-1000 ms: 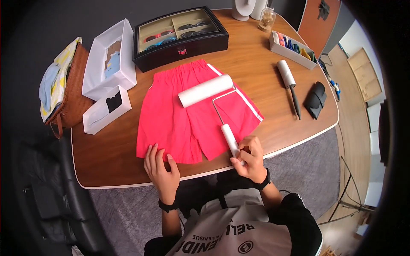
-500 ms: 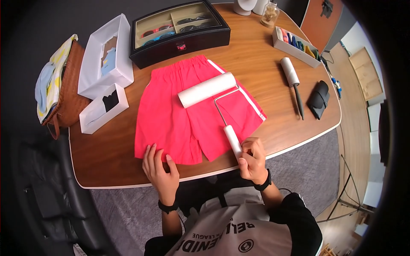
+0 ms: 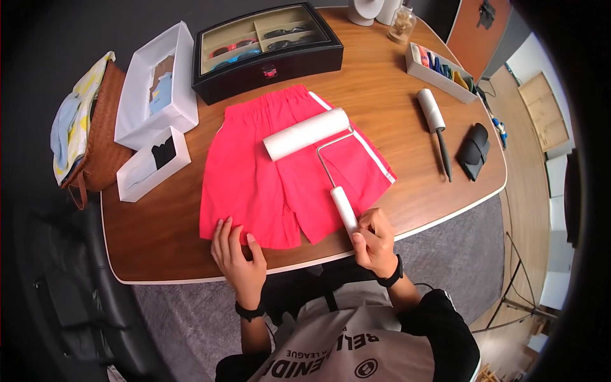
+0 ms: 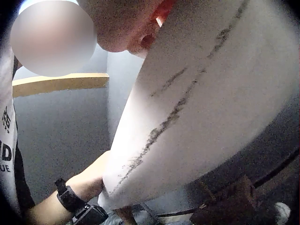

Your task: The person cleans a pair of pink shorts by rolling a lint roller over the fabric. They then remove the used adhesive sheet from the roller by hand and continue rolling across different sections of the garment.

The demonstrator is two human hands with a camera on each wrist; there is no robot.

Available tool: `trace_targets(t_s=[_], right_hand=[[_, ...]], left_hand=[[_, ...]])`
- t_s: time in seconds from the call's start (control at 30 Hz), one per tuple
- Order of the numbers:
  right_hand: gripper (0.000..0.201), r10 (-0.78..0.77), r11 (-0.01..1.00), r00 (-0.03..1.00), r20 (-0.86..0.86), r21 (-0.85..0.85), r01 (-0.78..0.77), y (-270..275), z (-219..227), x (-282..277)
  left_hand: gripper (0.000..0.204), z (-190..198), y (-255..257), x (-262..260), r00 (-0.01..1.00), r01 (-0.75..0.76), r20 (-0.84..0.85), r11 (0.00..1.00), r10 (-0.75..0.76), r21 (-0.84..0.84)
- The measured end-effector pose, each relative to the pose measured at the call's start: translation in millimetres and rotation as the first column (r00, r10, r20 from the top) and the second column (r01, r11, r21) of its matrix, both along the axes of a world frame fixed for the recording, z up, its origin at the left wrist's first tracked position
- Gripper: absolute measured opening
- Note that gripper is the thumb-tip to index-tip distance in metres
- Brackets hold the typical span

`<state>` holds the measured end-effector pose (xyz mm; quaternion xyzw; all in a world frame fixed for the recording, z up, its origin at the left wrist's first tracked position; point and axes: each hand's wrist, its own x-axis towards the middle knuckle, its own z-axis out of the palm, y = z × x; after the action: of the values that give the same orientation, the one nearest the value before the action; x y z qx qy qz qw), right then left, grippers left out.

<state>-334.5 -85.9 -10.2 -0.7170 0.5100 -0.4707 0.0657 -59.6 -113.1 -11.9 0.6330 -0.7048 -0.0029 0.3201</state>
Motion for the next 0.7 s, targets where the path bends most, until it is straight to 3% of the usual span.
trace_targets(t_s=[0.5, 0.7], right_hand=[[0.015, 0.063, 0.997, 0.997, 0.041, 0.046, -0.065, 2.4, 0.0, -2.3], [0.023, -0.011, 0.993, 1.000, 0.008, 0.116, 0.010, 2.8, 2.9, 3.8]], left_hand=[[0.021, -0.2, 0.9, 0.1, 1.000, 0.009, -0.009, 1.000, -0.010, -0.014], [0.021, -0.7, 1.0, 0.5, 1.000, 0.013, -0.010, 1.000, -0.014, -0.022]])
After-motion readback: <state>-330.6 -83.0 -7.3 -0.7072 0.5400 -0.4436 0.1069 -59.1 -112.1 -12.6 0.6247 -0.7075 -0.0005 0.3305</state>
